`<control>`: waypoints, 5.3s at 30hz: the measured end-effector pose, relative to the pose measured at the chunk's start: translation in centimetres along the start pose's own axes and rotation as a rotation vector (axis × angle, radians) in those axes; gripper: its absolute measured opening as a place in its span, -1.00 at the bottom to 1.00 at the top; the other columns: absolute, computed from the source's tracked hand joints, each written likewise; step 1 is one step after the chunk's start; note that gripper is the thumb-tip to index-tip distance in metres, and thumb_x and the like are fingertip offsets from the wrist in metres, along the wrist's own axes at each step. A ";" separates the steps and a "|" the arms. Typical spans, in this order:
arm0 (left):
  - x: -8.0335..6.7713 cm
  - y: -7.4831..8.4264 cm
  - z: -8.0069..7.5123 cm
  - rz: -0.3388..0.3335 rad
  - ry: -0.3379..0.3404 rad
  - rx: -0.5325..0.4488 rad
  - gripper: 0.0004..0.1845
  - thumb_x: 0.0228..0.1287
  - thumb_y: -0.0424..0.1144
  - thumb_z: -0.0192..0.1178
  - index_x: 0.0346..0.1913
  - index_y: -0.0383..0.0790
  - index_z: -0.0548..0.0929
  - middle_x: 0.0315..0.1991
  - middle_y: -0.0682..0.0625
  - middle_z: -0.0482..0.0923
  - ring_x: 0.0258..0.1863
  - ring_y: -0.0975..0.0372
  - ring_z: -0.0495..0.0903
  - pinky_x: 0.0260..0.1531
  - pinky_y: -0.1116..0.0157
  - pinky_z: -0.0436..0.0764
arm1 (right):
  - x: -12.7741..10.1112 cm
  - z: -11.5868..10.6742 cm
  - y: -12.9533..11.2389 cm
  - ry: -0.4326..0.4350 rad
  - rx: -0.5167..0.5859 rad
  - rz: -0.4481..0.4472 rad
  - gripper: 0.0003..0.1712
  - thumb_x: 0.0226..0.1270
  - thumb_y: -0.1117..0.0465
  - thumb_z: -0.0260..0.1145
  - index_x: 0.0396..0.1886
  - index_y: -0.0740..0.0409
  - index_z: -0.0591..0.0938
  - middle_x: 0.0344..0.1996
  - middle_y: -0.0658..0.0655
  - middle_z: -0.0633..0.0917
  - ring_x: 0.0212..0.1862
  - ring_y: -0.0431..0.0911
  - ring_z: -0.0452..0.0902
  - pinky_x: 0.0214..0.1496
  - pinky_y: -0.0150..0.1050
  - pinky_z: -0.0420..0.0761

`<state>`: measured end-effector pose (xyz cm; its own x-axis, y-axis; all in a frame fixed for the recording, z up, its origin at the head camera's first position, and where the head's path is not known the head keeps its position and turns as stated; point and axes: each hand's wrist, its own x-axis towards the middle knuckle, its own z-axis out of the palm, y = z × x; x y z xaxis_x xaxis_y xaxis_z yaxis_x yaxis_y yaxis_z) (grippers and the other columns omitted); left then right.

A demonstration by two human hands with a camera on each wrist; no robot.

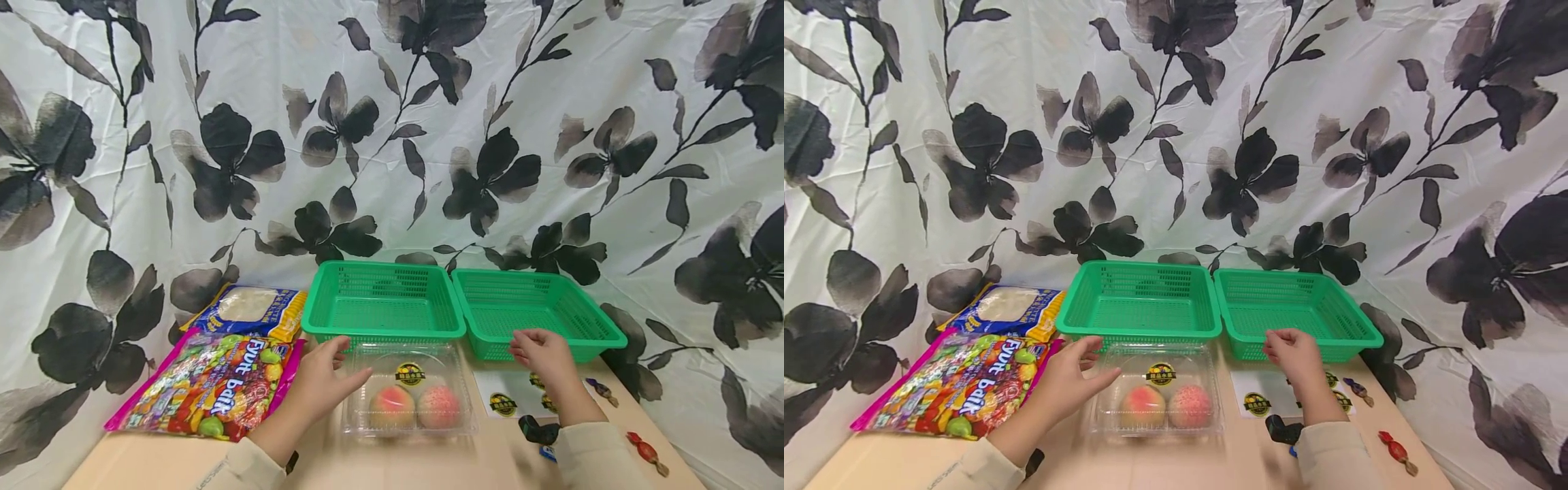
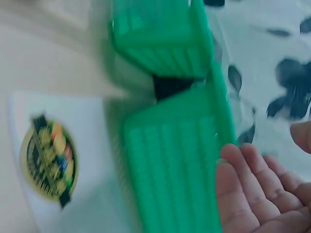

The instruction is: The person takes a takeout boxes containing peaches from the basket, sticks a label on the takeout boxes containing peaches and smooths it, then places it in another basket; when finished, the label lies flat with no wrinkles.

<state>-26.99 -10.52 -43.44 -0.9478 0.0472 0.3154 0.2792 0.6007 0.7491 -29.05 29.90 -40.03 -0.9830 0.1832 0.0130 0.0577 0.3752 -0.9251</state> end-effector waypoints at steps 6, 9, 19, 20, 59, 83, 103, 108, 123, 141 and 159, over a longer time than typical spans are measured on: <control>-0.7 -1.2 0.2 -0.076 -0.089 0.014 -0.02 -0.02 0.09 0.60 0.43 -0.28 0.43 0.17 -0.11 0.63 0.01 0.08 0.66 -0.03 0.08 0.71 | 0.8 -1.6 2.9 0.193 0.128 0.059 -0.35 0.59 -0.05 0.16 0.37 0.39 0.41 -0.09 0.16 0.73 -0.17 -0.25 0.73 -0.02 -0.32 0.73; -1.2 -1.3 0.3 -0.088 -0.137 -0.010 0.02 -0.05 0.05 0.62 0.44 -0.33 0.40 0.12 -0.10 0.63 -0.09 0.15 0.62 -0.15 0.18 0.68 | 0.9 -2.0 3.8 0.276 0.226 0.098 -0.35 0.58 -0.05 0.18 0.35 0.40 0.41 -0.30 -0.06 0.70 -0.24 -0.28 0.73 -0.07 -0.34 0.74; -2.7 -0.9 0.7 -0.156 -0.174 -0.153 0.02 -0.09 -0.07 0.62 0.42 -0.42 0.37 0.04 -0.13 0.62 -0.29 0.26 0.61 -0.35 0.31 0.66 | 2.0 -1.8 4.8 0.279 0.539 0.267 -0.35 0.57 -0.06 0.16 0.38 0.34 0.35 -0.39 -0.04 0.73 -0.25 -0.25 0.75 0.00 -0.34 0.72; -2.7 -0.8 0.7 -0.163 -0.183 -0.163 0.00 -0.07 -0.07 0.62 0.41 -0.42 0.38 0.01 -0.12 0.62 -0.29 0.25 0.62 -0.35 0.31 0.66 | 2.1 -1.8 4.8 0.267 0.597 0.279 -0.38 0.58 -0.05 0.15 0.38 0.29 0.34 -0.38 -0.03 0.73 -0.23 -0.25 0.75 0.04 -0.34 0.71; -3.2 1.0 0.1 -0.252 -0.145 -0.174 -0.74 0.14 -0.08 0.38 -0.38 -0.20 0.58 -0.57 0.04 0.54 -0.55 0.22 0.49 -0.56 0.28 0.50 | 3.0 -1.4 5.1 0.219 0.867 0.294 -0.64 0.58 0.01 0.16 0.13 0.12 0.36 -0.26 0.02 0.63 -0.12 -0.20 0.70 0.12 -0.37 0.66; 6.9 10.4 -0.3 -0.234 -0.164 -0.201 -0.57 0.27 0.04 0.24 -0.66 -0.13 0.48 -0.66 0.06 0.40 -0.62 0.18 0.39 -0.63 0.28 0.36 | 3.1 -1.4 5.2 0.233 0.860 0.282 -0.66 0.58 0.00 0.15 0.11 0.11 0.38 -0.32 0.01 0.67 -0.15 -0.21 0.71 0.07 -0.38 0.68; 15.8 15.4 8.1 -0.211 -0.014 0.113 -0.50 0.20 0.24 0.31 -0.38 -0.20 0.67 -0.29 -0.04 0.68 -0.38 0.15 0.57 -0.42 0.24 0.58 | 3.1 -1.0 6.0 0.221 0.865 0.255 -0.55 0.52 -0.05 0.22 0.15 0.12 0.37 -0.27 0.03 0.65 -0.16 -0.20 0.71 0.10 -0.36 0.68; 16.4 17.2 9.9 -0.222 0.004 0.143 -0.51 0.19 0.25 0.34 -0.47 -0.15 0.66 -0.31 -0.02 0.70 -0.40 0.17 0.59 -0.39 0.24 0.62 | 3.2 -1.1 6.0 0.217 0.892 0.260 -0.56 0.50 -0.04 0.25 0.12 0.12 0.37 -0.28 0.04 0.67 -0.16 -0.19 0.71 0.10 -0.35 0.68; 16.6 19.5 13.9 -0.256 -0.043 0.256 -0.46 0.12 0.38 0.30 -0.66 0.01 0.62 -0.60 0.12 0.59 -0.61 0.22 0.54 -0.72 0.22 0.48 | 2.9 -1.0 5.6 0.223 0.940 0.284 -0.56 0.49 -0.01 0.27 0.13 0.11 0.36 -0.31 0.05 0.67 -0.20 -0.18 0.72 0.07 -0.33 0.70; 13.6 20.4 19.1 -0.211 -0.118 0.304 -0.43 0.14 0.44 0.28 -0.62 0.02 0.62 -0.58 0.15 0.61 -0.59 0.25 0.55 -0.67 0.24 0.49 | 2.2 -1.7 5.6 0.230 0.970 0.312 -0.62 0.54 0.04 0.22 0.13 0.13 0.36 -0.32 0.07 0.67 -0.21 -0.16 0.71 0.04 -0.30 0.72; 12.4 21.2 20.7 -0.290 -0.255 0.116 -0.52 0.17 0.10 0.47 -0.04 -0.21 0.76 -0.02 0.01 0.73 -0.08 0.18 0.69 -0.16 0.28 0.68 | 1.9 -2.3 5.4 0.246 0.965 0.317 -0.64 0.55 0.05 0.20 0.13 0.12 0.35 -0.34 0.07 0.67 -0.22 -0.16 0.72 0.02 -0.30 0.73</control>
<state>-35.96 19.33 -35.67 -0.9967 0.0501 -0.0645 -0.0106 0.7035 0.7107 -30.20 34.43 -44.15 -0.8783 0.3668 -0.3066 0.0370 -0.5874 -0.8085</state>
